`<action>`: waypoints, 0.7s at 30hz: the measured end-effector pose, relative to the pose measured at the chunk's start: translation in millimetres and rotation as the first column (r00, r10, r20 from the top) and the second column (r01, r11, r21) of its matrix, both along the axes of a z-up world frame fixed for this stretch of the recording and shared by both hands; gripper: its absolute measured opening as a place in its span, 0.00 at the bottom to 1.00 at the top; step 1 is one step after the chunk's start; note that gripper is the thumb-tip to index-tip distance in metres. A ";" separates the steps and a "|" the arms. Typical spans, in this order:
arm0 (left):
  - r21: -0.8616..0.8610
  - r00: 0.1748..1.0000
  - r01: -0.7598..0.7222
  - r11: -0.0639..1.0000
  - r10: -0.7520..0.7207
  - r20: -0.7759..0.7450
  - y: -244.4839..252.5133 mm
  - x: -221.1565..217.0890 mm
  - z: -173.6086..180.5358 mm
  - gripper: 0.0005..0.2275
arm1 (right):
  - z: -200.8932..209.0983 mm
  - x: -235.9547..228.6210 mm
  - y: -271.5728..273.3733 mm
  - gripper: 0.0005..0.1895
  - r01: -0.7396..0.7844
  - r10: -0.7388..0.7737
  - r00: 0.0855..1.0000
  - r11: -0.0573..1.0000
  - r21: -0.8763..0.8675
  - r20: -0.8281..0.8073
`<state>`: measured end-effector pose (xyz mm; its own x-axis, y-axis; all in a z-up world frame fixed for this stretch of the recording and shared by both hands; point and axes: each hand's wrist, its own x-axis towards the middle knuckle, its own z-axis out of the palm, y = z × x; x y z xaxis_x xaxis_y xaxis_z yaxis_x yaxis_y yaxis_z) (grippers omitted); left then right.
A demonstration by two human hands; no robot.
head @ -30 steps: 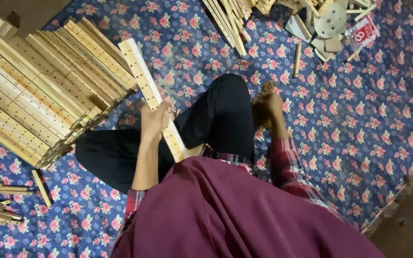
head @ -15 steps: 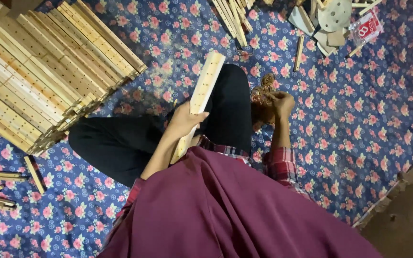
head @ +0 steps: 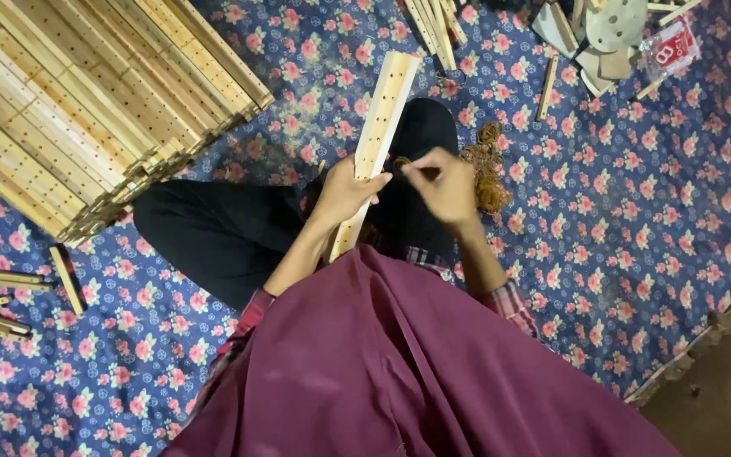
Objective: Sorting and inspecting pre-drilled wooden slats for frame assembly while sitting on the floor.
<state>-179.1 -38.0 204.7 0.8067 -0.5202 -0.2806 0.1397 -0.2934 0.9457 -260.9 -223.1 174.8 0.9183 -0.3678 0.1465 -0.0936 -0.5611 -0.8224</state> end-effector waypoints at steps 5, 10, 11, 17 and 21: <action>-0.005 1.000 -0.028 1.000 0.028 0.008 10.3 4.5 -20.3 0.07 | -5.3 8.2 20.4 0.05 -0.119 0.125 0.992 0.923 0.365 0.007; -0.065 0.996 -0.075 0.995 0.077 0.034 18.9 6.0 -11.5 0.05 | -25.7 10.1 31.3 0.12 -0.434 0.375 0.874 0.321 0.842 0.308; -0.042 0.997 -0.066 0.997 0.068 0.045 20.1 6.3 -11.1 0.06 | -29.2 9.6 27.1 0.12 -0.446 0.411 0.857 0.295 0.845 0.310; -0.113 0.999 0.009 0.994 -0.005 0.038 32.2 3.6 4.2 0.15 | 25.7 17.7 30.3 0.16 -0.422 0.468 0.857 0.395 0.816 0.216; 0.303 0.937 0.202 0.931 -0.274 0.218 65.9 10.8 33.4 0.22 | 68.0 19.0 -1.8 0.20 -0.301 0.214 0.942 0.879 0.371 0.258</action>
